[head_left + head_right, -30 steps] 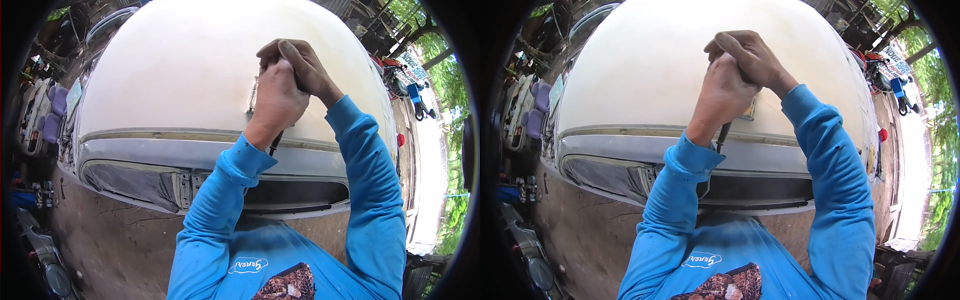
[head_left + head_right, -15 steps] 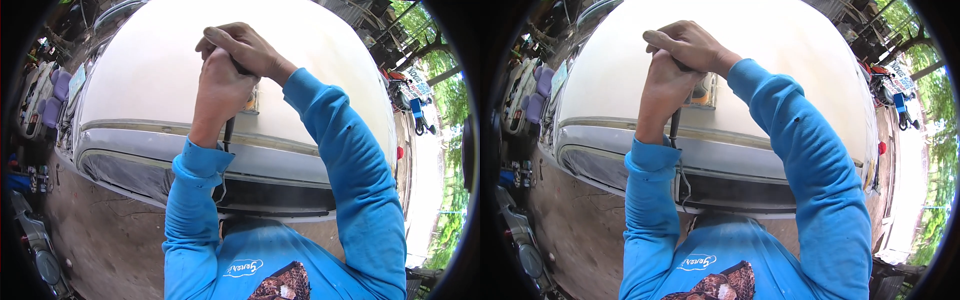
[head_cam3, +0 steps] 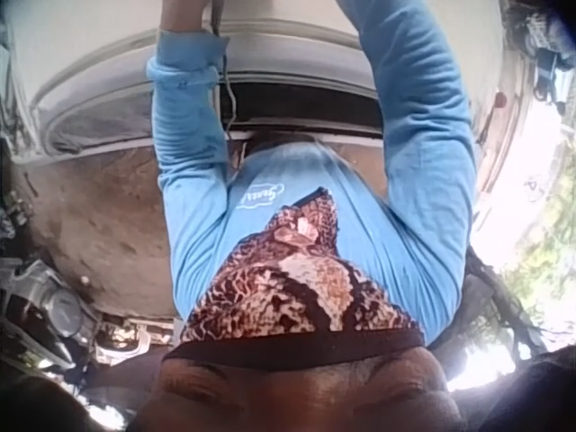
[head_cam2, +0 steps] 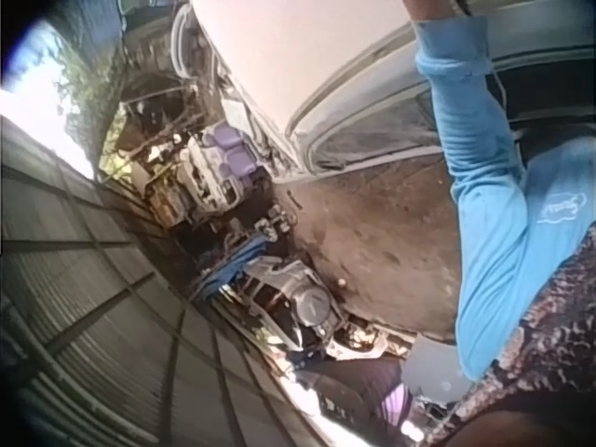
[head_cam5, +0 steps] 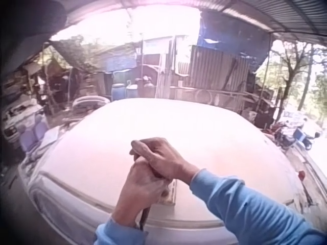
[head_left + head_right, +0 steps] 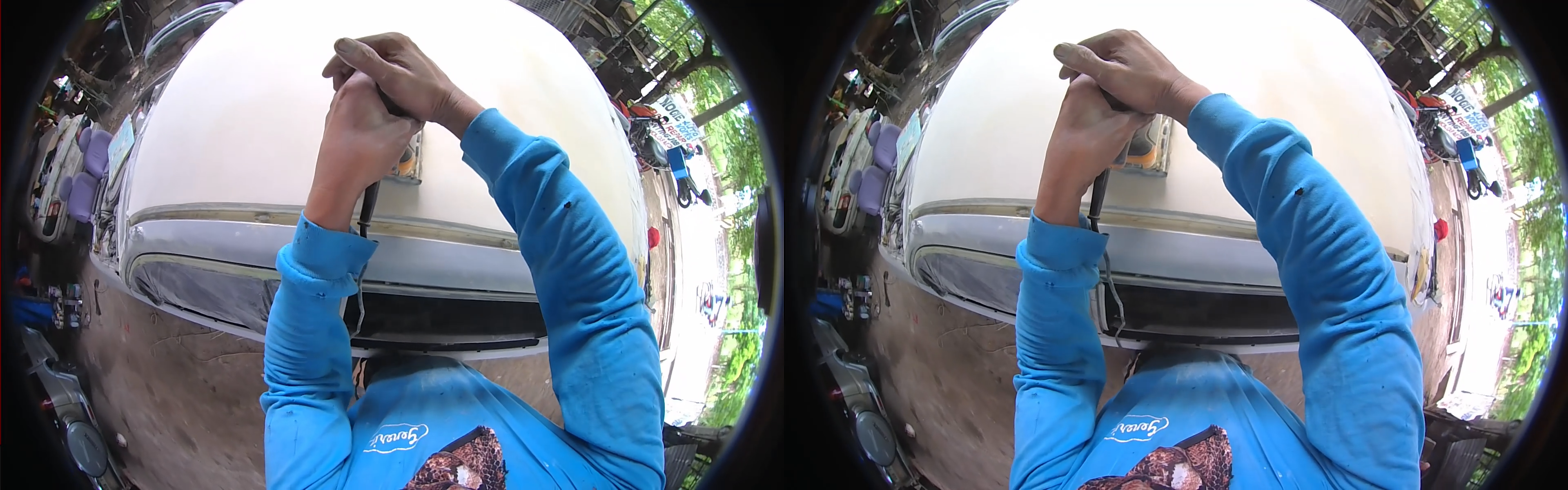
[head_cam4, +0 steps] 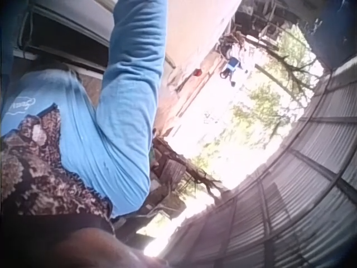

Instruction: The recorder uses an electric orbital sander to sand down the surface of a white car roof.

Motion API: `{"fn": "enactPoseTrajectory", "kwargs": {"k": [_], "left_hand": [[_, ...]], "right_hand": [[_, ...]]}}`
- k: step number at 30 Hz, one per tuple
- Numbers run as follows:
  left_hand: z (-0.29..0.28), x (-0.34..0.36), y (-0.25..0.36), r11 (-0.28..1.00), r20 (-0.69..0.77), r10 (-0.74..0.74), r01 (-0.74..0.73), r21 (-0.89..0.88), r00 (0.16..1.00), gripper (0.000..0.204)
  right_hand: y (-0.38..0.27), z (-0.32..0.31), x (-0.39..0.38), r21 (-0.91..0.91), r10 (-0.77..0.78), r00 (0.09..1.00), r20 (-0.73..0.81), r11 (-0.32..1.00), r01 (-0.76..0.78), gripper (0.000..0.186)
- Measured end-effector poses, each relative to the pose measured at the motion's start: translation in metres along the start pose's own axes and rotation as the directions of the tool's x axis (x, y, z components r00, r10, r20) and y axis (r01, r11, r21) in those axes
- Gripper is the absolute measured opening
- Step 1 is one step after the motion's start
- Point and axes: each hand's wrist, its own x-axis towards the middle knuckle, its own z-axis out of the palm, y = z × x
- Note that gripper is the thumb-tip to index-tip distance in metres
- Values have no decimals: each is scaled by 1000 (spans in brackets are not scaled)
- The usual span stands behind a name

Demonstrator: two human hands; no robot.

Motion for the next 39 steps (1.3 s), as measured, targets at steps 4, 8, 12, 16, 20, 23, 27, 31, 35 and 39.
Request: {"fn": "enactPoseTrajectory", "kwargs": {"k": [4,8,12,16,20,23,27,31,35,39], "left_hand": [[8,18,-2,999,44,49,-50,22,998,35],[13,37,-5,997,52,19,-22,67,998,36],[0,44,-13,994,27,-9,6,110,1000,36],[-12,38,-19,1000,-15,-12,12,23,1000,34],[-19,20,-10,997,19,-76,75,21,997,33],[-16,5,0,997,29,-80,80,1,996,31],[0,-8,15,992,72,-121,123,-25,990,27],[28,-12,24,998,132,-32,38,-48,991,25],[51,-19,30,996,148,91,-87,-30,985,25],[56,-35,34,991,130,133,-132,-16,983,24]], "right_hand": [[10,-15,5,-42,-35,998,-55,999,33,66],[27,-23,19,-77,-41,995,-88,996,34,66],[30,-15,41,-56,-35,998,-47,998,32,66],[25,7,51,-25,26,997,-72,999,-28,74],[12,12,36,-44,-21,999,-45,999,19,69],[-3,11,18,-58,19,1000,-20,998,-20,64],[-10,-1,-11,-95,37,999,-18,995,-38,62],[-12,-28,-45,-86,28,996,-82,996,-35,58],[-11,-43,-76,-68,24,990,-137,997,-33,55],[-17,-41,-93,-68,-7,987,-158,998,-4,53]]}}
